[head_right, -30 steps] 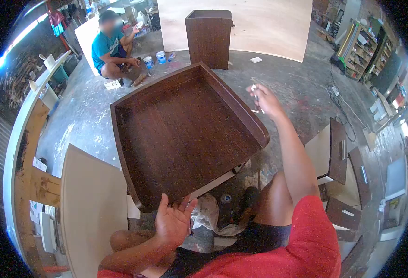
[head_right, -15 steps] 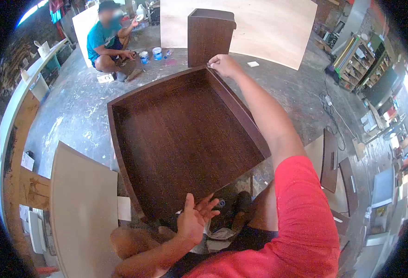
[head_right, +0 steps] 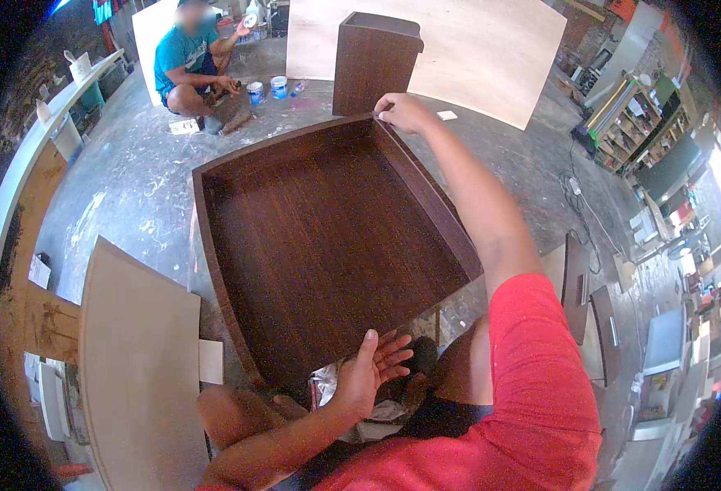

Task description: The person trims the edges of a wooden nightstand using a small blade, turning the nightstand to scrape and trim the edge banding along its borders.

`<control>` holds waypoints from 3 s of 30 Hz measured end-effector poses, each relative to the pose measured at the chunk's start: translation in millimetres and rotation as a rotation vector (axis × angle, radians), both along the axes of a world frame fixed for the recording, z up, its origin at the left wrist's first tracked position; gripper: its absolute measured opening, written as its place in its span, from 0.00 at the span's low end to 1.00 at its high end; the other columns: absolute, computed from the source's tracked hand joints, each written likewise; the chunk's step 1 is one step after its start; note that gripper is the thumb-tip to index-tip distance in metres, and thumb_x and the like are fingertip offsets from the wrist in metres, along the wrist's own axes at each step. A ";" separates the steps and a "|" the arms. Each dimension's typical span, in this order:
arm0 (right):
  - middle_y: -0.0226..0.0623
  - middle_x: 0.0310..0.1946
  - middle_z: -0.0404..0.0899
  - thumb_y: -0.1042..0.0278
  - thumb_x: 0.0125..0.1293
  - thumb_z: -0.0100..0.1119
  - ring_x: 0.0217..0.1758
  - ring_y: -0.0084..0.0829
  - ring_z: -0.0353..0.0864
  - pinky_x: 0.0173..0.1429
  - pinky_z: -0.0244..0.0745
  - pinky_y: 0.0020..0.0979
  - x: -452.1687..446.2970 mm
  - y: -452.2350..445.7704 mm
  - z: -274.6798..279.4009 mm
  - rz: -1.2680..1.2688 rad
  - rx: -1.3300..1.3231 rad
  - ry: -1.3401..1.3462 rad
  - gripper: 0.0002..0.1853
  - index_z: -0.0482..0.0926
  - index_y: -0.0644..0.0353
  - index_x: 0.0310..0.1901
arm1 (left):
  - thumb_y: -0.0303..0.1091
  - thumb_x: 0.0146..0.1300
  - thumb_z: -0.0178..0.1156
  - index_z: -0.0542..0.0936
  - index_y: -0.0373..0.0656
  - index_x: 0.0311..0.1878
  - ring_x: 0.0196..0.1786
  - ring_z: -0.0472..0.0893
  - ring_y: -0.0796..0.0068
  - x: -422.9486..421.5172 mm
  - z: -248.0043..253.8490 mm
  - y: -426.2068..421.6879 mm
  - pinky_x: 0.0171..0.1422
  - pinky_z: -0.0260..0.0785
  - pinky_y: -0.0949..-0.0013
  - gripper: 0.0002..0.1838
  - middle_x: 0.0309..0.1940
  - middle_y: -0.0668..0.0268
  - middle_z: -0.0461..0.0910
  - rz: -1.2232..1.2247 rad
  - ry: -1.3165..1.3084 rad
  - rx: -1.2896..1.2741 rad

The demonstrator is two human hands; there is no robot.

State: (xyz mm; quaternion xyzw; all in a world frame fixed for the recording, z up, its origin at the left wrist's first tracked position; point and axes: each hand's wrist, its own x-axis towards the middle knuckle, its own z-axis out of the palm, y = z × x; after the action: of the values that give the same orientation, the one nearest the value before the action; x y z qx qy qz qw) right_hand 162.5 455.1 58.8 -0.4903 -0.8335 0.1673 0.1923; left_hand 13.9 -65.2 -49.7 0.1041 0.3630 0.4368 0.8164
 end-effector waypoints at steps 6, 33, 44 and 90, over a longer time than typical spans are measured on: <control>0.37 0.51 0.93 0.62 0.79 0.71 0.56 0.31 0.92 0.63 0.85 0.38 11.1 -40.7 15.5 -0.024 -0.018 -0.085 0.11 0.89 0.51 0.58 | 0.62 0.91 0.46 0.74 0.39 0.78 0.67 0.88 0.59 4.5 -10.4 2.5 0.68 0.83 0.54 0.35 0.71 0.53 0.86 -0.022 0.026 0.042; 0.32 0.44 0.93 0.59 0.81 0.68 0.48 0.33 0.91 0.56 0.81 0.41 149.3 -326.1 47.8 -0.008 -0.123 -0.116 0.12 0.87 0.49 0.60 | 0.63 0.91 0.46 0.77 0.43 0.79 0.58 0.87 0.66 4.1 -15.2 -6.0 0.61 0.80 0.59 0.35 0.64 0.57 0.89 -0.011 0.102 0.176; 0.28 0.47 0.93 0.63 0.77 0.70 0.54 0.40 0.91 0.65 0.80 0.48 173.4 -385.0 5.6 0.009 0.338 -0.057 0.06 0.88 0.46 0.52 | 0.64 0.90 0.45 0.77 0.40 0.80 0.56 0.87 0.70 2.0 -20.3 -5.8 0.61 0.80 0.62 0.37 0.65 0.56 0.89 -0.006 0.127 0.217; 0.35 0.52 0.96 0.64 0.70 0.73 0.58 0.42 0.93 0.60 0.86 0.45 -74.0 -45.9 63.3 -0.068 0.208 -0.829 0.12 0.93 0.50 0.54 | 0.61 0.63 0.78 0.76 0.38 0.81 0.91 0.59 0.41 -23.5 32.9 65.8 0.95 0.43 0.35 0.50 0.86 0.41 0.66 -0.192 1.764 1.353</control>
State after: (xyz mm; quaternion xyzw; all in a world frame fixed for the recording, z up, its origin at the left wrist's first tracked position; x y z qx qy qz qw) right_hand 88.5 409.2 122.1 -0.5213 -0.8361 -0.1352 -0.1050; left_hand -9.6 0.7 -16.9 0.8287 0.4933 0.2526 0.0779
